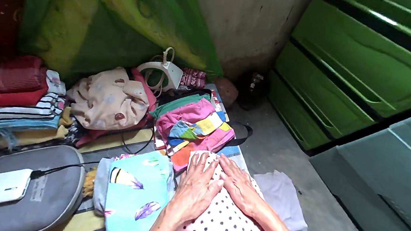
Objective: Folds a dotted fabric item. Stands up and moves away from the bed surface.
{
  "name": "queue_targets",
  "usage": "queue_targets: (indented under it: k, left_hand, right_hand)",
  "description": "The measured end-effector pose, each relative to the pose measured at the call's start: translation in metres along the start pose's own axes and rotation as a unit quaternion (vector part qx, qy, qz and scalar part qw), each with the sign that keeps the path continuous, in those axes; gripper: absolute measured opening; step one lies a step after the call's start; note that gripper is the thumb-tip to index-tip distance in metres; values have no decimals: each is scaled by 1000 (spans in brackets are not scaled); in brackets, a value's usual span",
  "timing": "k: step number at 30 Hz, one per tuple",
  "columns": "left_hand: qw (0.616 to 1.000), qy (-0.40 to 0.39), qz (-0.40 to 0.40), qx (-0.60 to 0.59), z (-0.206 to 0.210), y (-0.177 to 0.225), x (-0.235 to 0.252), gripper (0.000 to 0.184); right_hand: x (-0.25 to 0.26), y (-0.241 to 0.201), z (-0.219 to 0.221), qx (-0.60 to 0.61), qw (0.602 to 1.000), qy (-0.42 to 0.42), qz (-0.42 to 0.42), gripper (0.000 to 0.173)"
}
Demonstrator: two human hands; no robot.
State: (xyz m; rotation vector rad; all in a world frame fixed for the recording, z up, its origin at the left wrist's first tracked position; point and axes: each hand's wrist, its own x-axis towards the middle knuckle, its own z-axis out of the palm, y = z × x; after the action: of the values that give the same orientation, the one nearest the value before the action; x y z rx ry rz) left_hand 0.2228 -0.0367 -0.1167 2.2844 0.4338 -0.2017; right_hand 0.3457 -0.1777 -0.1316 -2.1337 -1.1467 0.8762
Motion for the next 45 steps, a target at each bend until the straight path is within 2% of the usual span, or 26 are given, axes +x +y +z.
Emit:
queue_targets:
  k: [3, 8, 11, 13, 15, 17, 18, 20, 22, 25, 28, 30, 32, 34, 36, 39, 41, 43, 45]
  left_hand:
    - [998, 27, 22, -61, 3, -11, -11, 68]
    - [980, 88, 30, -178, 20, -23, -24, 66]
    - [978, 77, 21, -192, 15, -21, -26, 65]
    - [984, 80, 28, -158, 8, -23, -36, 62]
    - [981, 152, 85, -90, 9, -28, -52, 70]
    - [968, 188, 150, -70, 9, -34, -71, 91]
    - [965, 183, 175, -65, 7, -38, -81, 90]
    - [961, 165, 219, -27, 8, -46, -90, 65]
    - [951, 179, 251, 12, 17, -56, -90, 47]
    - [932, 252, 257, 40, 29, -62, -85, 37]
    - [920, 292, 260, 30, 34, -68, -80, 25]
    - [909, 318, 269, -12, 30, -68, -74, 17]
    - [901, 324, 282, -55, 18, -62, -71, 21]
    - [889, 319, 306, -120, -2, -44, -70, 23]
    - [868, 313, 318, -217, -30, -12, -76, 20]
    - [849, 306, 272, -334, -69, 38, -88, 15]
    - [837, 305, 179, -418, -80, 53, -87, 10]
    - [823, 267, 62, -498, -78, 49, -75, 18]
    - [803, 215, -55, -554, -58, 28, -58, 24]
  right_hand:
    - [-10, 15, 0, 14, 1000, 5, 27, 67]
    - [-44, 44, 19, 118, 989, 77, 49, 65]
    - [-62, 56, 24, 142, 983, 102, 60, 66]
    - [-79, 59, 18, 115, 986, 99, 74, 65]
    - [-99, 51, 6, 75, 985, 154, 33, 69]
    - [-124, 40, -4, 47, 979, 188, -60, 85]
    - [-135, 37, -5, 31, 978, 179, -102, 87]
    - [-149, 40, 4, -5, 975, 156, -160, 66]
    - [-153, 45, 22, -31, 971, 162, -172, 48]
    - [-144, 46, 45, -29, 956, 252, -148, 37]
    - [-129, 49, 52, 17, 932, 325, -157, 20]
    - [-121, 49, 38, 68, 918, 348, -177, 16]
    - [-116, 40, 10, 109, 899, 368, -212, 14]
    - [-114, 14, -28, 134, 881, 379, -251, 13]
    - [-117, -23, -67, 158, 871, 388, -256, 23]
    - [-113, -62, -104, 237, 859, 393, -228, 44]
    - [-101, -71, -109, 296, 864, 378, -153, 50]
    - [-78, -58, -99, 371, 863, 338, -59, 50]
    - [-52, -24, -74, 405, 869, 282, 32, 51]
